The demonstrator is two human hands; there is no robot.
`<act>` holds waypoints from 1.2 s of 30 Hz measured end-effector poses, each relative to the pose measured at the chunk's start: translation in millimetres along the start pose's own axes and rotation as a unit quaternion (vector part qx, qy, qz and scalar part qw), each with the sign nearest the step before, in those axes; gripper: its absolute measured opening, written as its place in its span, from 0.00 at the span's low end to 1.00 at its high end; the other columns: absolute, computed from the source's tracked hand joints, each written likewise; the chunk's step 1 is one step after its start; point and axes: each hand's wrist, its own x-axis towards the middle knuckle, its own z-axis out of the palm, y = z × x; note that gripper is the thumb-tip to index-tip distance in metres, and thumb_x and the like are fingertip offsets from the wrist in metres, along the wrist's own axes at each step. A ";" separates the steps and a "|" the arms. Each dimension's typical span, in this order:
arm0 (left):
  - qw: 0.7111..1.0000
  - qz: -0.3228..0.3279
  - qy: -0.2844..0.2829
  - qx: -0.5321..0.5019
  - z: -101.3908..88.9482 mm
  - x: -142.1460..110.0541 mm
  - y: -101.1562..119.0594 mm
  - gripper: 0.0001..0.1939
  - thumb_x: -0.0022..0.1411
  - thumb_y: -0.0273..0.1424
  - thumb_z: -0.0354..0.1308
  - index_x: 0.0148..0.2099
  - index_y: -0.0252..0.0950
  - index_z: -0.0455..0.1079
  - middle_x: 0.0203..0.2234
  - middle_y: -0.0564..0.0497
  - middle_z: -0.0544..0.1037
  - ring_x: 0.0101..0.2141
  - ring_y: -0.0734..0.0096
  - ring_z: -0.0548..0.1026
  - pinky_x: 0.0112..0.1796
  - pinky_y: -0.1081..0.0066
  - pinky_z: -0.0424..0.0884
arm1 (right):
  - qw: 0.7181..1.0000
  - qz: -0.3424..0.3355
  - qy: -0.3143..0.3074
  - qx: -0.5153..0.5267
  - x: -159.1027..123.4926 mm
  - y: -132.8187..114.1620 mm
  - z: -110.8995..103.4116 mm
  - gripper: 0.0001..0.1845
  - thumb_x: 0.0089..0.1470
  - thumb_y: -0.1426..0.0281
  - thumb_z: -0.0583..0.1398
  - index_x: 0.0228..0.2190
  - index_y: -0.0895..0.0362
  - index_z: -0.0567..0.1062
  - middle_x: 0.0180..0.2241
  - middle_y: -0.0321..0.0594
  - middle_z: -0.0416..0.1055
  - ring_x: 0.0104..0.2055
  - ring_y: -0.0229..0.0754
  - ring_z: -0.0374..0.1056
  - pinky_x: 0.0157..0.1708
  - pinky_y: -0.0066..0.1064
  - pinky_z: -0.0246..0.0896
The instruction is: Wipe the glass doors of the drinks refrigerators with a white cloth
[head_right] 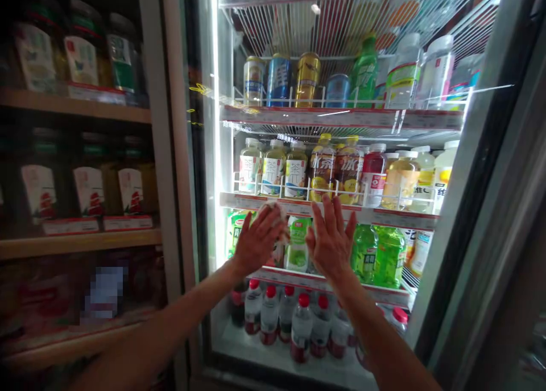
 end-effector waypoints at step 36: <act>0.998 0.066 0.012 -0.006 16.3 39.7 23.7 0.17 0.63 0.27 0.46 0.53 0.40 0.65 0.58 0.51 0.63 0.63 0.67 0.48 0.62 0.59 0.38 | 0.999 -0.016 0.018 0.033 -17.3 5.2 -2.8 0.33 0.55 0.71 0.54 0.60 0.53 0.51 0.60 0.47 0.56 0.65 0.46 0.46 0.63 0.49 0.33</act>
